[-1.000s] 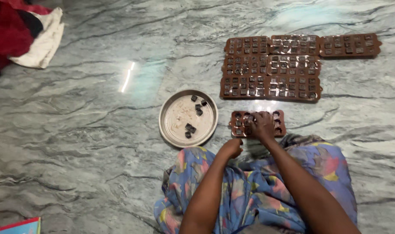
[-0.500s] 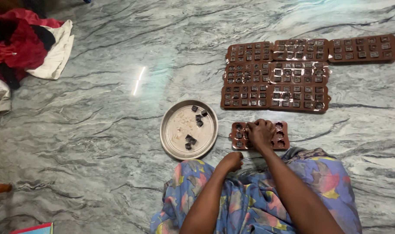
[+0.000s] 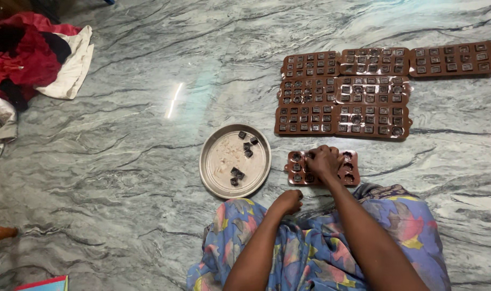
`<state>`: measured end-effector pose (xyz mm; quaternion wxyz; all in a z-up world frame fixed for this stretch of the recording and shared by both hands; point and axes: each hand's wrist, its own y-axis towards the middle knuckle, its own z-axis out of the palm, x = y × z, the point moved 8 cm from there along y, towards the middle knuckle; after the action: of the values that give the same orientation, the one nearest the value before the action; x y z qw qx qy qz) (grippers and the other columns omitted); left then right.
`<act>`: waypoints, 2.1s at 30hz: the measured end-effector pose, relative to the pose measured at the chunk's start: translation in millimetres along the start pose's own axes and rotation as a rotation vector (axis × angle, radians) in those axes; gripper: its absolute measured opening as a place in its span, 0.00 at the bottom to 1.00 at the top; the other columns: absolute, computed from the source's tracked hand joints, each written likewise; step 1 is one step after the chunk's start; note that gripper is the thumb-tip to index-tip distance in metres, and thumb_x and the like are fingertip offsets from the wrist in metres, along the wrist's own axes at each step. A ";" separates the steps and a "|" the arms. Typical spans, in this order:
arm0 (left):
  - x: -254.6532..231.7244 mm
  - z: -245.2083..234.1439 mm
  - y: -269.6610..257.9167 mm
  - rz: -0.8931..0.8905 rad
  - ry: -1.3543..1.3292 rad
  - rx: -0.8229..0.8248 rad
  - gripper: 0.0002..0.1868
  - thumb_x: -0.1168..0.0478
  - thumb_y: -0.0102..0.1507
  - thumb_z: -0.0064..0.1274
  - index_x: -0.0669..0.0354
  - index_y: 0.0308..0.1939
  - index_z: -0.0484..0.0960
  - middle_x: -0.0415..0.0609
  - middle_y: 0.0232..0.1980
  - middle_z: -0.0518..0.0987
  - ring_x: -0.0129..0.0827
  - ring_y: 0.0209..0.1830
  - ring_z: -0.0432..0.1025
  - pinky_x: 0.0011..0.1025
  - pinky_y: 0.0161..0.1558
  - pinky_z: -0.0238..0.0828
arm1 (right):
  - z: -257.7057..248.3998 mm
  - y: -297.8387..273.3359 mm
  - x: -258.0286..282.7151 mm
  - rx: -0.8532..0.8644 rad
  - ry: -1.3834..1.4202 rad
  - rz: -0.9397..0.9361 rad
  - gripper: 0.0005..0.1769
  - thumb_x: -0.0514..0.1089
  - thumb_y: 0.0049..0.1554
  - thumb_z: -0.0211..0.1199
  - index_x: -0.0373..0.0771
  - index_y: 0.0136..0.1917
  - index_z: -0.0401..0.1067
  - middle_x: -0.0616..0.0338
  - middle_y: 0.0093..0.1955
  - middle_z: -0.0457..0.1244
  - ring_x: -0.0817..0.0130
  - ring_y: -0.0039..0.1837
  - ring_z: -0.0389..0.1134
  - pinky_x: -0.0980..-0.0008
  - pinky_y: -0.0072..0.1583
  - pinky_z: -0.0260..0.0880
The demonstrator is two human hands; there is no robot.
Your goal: The person sits on the floor and repeatedly picks up small black dice from a metal plate, then places them one by one into the cavities of a brown plastic mold. The person continues filling the mold cavities until the clip ends.
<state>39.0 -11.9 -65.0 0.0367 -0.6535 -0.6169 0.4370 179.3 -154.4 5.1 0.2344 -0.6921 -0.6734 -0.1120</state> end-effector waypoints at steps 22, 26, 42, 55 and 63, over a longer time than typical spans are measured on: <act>2.3 2.6 8.6 0.046 0.008 -0.052 0.18 0.61 0.61 0.58 0.63 0.54 0.82 0.65 0.54 0.81 0.55 0.57 0.75 0.44 0.57 0.72 | -4.4 16.5 11.8 0.331 -0.073 0.065 0.18 0.56 0.57 0.69 0.48 0.57 0.79 0.54 0.57 0.71 0.52 0.64 0.62 0.46 0.66 0.55; 0.5 1.2 10.5 0.073 -0.007 -0.076 0.17 0.61 0.60 0.58 0.63 0.53 0.83 0.64 0.54 0.81 0.55 0.57 0.75 0.44 0.58 0.71 | -7.8 16.9 13.4 0.295 -0.094 0.066 0.21 0.58 0.54 0.71 0.48 0.58 0.79 0.55 0.59 0.69 0.51 0.66 0.61 0.43 0.66 0.52; -5.5 -7.7 -8.0 -0.074 -0.140 -0.017 0.19 0.62 0.62 0.57 0.62 0.57 0.80 0.63 0.53 0.81 0.56 0.51 0.79 0.45 0.53 0.75 | 9.5 13.2 -0.8 0.107 0.021 -0.023 0.26 0.60 0.52 0.72 0.49 0.60 0.77 0.56 0.65 0.65 0.49 0.70 0.56 0.37 0.71 0.46; 1.0 -40.1 -7.8 0.001 -0.189 -0.429 0.16 0.56 0.63 0.58 0.62 0.50 0.84 0.66 0.49 0.82 0.57 0.54 0.76 0.45 0.57 0.72 | -13.2 -69.8 8.1 -0.085 -0.055 -0.102 0.28 0.47 0.52 0.64 0.55 0.67 0.71 0.55 0.76 0.55 0.46 0.74 0.53 0.35 0.71 0.48; 3.3 -41.1 -19.1 -0.088 -0.626 -0.448 0.15 0.55 0.68 0.51 0.65 0.48 0.82 0.61 0.34 0.83 0.42 0.24 0.79 0.39 0.27 0.77 | 2.0 -129.1 37.0 -0.018 -0.060 -0.432 0.22 0.41 0.54 0.58 0.52 0.62 0.76 0.55 0.55 0.67 0.52 0.60 0.68 0.28 0.68 0.53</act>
<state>49.1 15.6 -30.2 -0.2783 -0.4533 -0.7059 0.4678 54.4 -123.1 43.2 0.1784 -0.5368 -0.8118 -0.1450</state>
